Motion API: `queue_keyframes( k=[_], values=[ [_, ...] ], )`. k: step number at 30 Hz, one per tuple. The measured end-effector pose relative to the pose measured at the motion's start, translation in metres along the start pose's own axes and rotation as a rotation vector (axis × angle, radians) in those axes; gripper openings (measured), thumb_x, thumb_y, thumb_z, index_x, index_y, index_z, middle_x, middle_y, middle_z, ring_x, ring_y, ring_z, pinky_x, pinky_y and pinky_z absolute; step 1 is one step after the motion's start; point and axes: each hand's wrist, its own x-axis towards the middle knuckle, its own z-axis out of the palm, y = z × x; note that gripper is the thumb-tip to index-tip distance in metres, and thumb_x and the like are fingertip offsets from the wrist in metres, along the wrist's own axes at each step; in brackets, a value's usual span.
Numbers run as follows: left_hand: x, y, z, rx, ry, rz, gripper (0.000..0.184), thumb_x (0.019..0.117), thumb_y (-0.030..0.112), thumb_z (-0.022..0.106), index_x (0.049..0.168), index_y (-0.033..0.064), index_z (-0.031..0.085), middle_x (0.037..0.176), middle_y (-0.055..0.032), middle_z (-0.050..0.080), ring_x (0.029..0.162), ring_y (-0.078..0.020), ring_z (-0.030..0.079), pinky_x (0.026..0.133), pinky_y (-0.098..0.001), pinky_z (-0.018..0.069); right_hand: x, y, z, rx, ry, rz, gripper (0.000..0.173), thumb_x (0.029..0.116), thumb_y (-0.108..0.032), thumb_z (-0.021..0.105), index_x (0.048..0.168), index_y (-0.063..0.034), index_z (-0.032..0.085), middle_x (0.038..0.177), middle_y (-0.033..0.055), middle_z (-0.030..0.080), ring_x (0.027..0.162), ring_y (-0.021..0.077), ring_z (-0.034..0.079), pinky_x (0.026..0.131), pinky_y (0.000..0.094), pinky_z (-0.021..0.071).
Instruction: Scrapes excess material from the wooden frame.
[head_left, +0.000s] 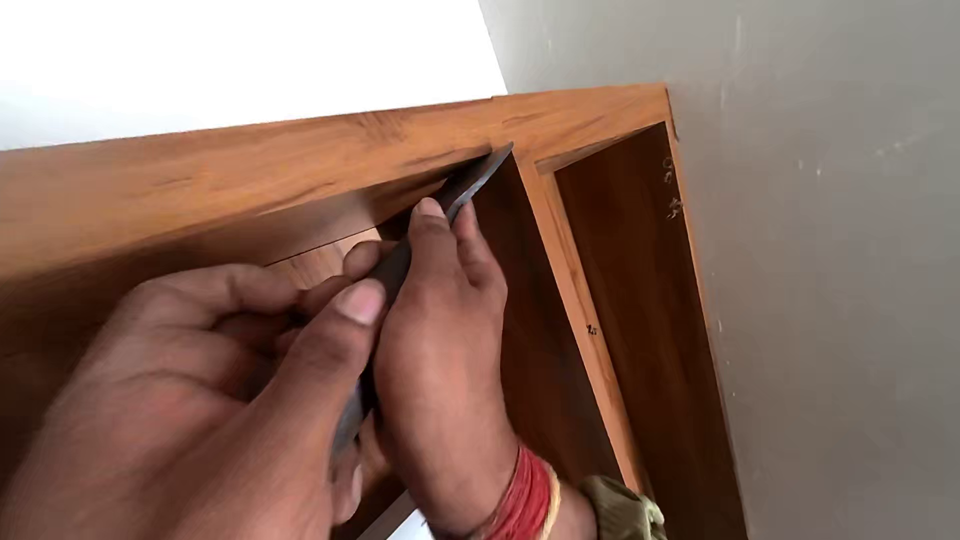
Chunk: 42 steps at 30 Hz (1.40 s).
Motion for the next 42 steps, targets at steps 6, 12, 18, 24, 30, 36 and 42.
queue_keyframes(
  k=[6, 12, 18, 24, 30, 36, 42],
  values=[
    [0.013, 0.048, 0.039, -0.03, 0.099, -0.189, 0.02, 0.098, 0.023, 0.067, 0.1, 0.0155, 0.048, 0.069, 0.0052, 0.056, 0.039, -0.004, 0.044, 0.03, -0.0195, 0.0398, 0.004, -0.007, -0.009, -0.109, 0.003, 0.033, 0.048, 0.1125, -0.044, 0.028, 0.152, -0.0205, 0.041, 0.079, 0.0045, 0.062, 0.057, 0.0122, 0.06, 0.048, 0.0274, 0.0507],
    [0.019, 0.049, 0.041, -0.02, 0.101, -0.213, 0.022, 0.0968, 0.026, 0.069, 0.098, 0.0161, 0.049, 0.066, 0.004, 0.055, 0.036, -0.0058, 0.042, 0.028, -0.0212, 0.0383, 0.006, -0.01, -0.013, -0.126, 0.003, 0.039, 0.046, 0.1115, -0.047, 0.03, 0.146, -0.0225, 0.047, 0.08, 0.0038, 0.064, 0.056, 0.0117, 0.06, 0.047, 0.0266, 0.0488],
    [0.018, 0.05, 0.034, 0.004, 0.053, -0.187, 0.022, 0.0979, 0.027, 0.068, 0.101, 0.0161, 0.049, 0.074, 0.0055, 0.059, 0.041, -0.0036, 0.047, 0.031, -0.0186, 0.0396, 0.001, -0.009, -0.005, -0.106, 0.022, 0.044, 0.047, 0.1117, -0.048, 0.027, 0.146, -0.0221, 0.046, 0.079, 0.0038, 0.061, 0.057, 0.0124, 0.06, 0.047, 0.0278, 0.0506],
    [0.019, 0.024, 0.032, 0.102, 0.027, -0.114, 0.026, 0.0982, 0.027, 0.07, 0.106, 0.0149, 0.048, 0.078, 0.0036, 0.064, 0.055, -0.0085, 0.061, 0.042, -0.0262, 0.0522, 0.014, -0.007, -0.017, -0.088, -0.004, 0.012, 0.046, 0.1121, -0.044, 0.03, 0.148, -0.0195, 0.046, 0.081, 0.0051, 0.064, 0.059, 0.0129, 0.062, 0.048, 0.0267, 0.0504],
    [-0.003, 0.037, 0.034, 0.095, -0.14, -0.212, 0.027, 0.1022, 0.037, 0.06, 0.113, 0.0129, 0.054, 0.09, 0.0053, 0.064, 0.07, -0.0055, 0.064, 0.059, -0.0237, 0.0565, -0.011, 0.008, -0.046, -0.367, -0.077, -0.089, 0.052, 0.112, -0.037, 0.036, 0.162, -0.0219, 0.034, 0.091, 0.0034, 0.067, 0.072, 0.0093, 0.063, 0.064, 0.0269, 0.0554],
    [-0.007, 0.019, 0.098, -0.506, -0.069, -0.295, 0.019, 0.1034, 0.02, 0.057, 0.106, 0.0081, 0.071, 0.093, -0.0056, 0.075, 0.082, -0.0145, 0.073, 0.074, -0.0296, 0.0627, -0.048, 0.004, -0.116, -1.343, -0.006, -0.64, 0.045, 0.0989, -0.025, 0.062, 0.143, -0.0163, 0.063, 0.091, 0.0009, 0.072, 0.063, 0.012, 0.064, 0.047, 0.0333, 0.0518],
    [0.0, -0.014, 0.154, -0.653, -0.057, -0.432, 0.019, 0.1028, 0.029, 0.06, 0.108, 0.0108, 0.064, 0.086, -0.0011, 0.066, 0.071, -0.0086, 0.062, 0.065, -0.0243, 0.0534, -0.048, 0.002, -0.162, -1.427, -0.025, -0.62, 0.055, 0.0985, -0.021, 0.061, 0.151, -0.0096, 0.051, 0.112, 0.0112, 0.067, 0.069, 0.0145, 0.067, 0.051, 0.0338, 0.0574]
  ],
)
